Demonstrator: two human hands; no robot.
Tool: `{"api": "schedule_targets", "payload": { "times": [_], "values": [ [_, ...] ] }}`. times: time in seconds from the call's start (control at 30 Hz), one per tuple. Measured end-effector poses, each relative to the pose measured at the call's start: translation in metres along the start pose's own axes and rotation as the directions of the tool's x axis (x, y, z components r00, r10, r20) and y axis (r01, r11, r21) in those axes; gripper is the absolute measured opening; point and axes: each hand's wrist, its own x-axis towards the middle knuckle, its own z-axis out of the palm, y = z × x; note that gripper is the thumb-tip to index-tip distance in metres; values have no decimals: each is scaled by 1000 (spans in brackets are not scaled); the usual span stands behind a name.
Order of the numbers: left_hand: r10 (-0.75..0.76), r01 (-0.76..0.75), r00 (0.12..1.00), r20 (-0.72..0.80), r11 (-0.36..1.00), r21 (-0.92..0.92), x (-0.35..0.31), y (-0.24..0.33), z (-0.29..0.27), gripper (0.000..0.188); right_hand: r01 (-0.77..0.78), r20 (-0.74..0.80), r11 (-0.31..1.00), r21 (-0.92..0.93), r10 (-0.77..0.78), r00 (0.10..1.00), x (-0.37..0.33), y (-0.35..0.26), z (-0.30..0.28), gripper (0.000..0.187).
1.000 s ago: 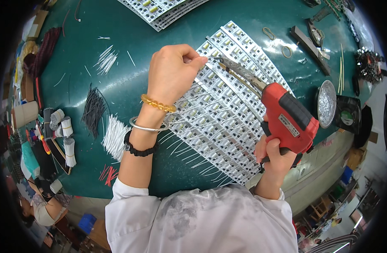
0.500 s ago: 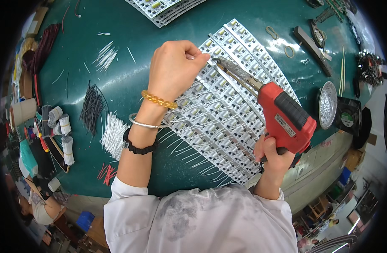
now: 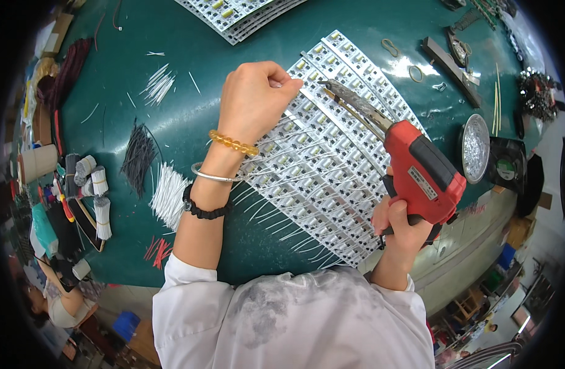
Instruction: The person places wires onto circuit board panels by hand and solders them in place using a soldering tool.
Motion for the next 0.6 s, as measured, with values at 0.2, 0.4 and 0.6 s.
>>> {"api": "schedule_targets", "payload": {
  "times": [0.2,0.4,0.6],
  "values": [
    [164,-163,964,-208,986,20,-8,14,-10,17,68,-17,997,-22,-69,997,-6,-3,-5,49],
    [63,-70,996,-63,991,-114,-17,40,-16,14,129,-32,992,-3,-129,991,-12,-6,-13,52],
    [-3,5,1000,20,996,-87,-18,15,4,15,72,4,997,-42,-72,997,-14,0,-15,42]
  ]
}}
